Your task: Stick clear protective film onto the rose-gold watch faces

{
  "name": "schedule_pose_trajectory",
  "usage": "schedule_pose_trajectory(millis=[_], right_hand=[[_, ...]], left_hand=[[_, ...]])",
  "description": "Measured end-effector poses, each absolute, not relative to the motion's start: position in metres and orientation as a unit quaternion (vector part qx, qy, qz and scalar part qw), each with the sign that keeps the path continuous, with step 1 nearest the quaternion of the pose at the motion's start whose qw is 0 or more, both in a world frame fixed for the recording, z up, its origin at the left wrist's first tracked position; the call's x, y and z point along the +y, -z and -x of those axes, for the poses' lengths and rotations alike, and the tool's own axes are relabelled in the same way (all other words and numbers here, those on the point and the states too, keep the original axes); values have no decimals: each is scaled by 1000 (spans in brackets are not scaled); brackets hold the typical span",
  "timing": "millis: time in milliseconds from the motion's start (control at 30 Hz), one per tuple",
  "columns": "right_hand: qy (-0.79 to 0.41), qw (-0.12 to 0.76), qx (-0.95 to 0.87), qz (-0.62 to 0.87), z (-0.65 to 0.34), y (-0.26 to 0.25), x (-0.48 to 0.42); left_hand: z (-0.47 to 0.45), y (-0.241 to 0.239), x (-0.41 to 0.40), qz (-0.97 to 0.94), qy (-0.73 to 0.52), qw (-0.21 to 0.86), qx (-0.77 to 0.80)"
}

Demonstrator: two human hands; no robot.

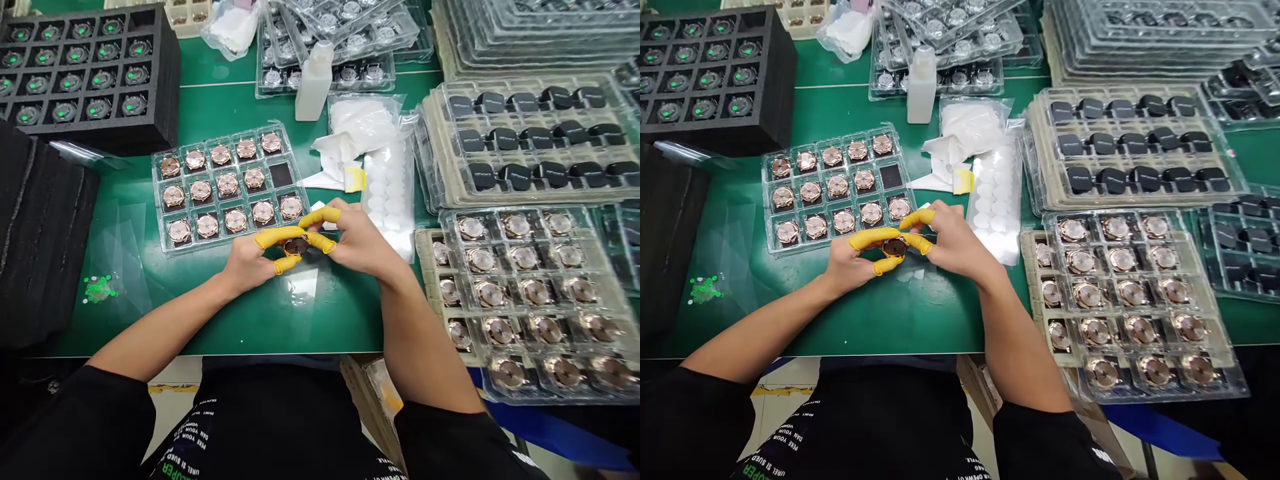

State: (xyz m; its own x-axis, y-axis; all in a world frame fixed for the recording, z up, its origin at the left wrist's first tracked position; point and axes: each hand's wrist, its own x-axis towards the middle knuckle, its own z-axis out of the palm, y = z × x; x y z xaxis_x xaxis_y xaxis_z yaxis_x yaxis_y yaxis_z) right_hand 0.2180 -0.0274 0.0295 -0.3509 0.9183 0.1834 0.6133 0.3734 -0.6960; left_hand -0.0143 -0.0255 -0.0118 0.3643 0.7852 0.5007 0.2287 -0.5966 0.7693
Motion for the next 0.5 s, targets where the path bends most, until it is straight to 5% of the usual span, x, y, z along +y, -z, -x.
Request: schedule_pose_trajectory(millis=[500], right_hand=[[-193, 268, -822, 464, -216, -31, -27]], left_hand=[[14, 7, -24, -754, -402, 394, 338]])
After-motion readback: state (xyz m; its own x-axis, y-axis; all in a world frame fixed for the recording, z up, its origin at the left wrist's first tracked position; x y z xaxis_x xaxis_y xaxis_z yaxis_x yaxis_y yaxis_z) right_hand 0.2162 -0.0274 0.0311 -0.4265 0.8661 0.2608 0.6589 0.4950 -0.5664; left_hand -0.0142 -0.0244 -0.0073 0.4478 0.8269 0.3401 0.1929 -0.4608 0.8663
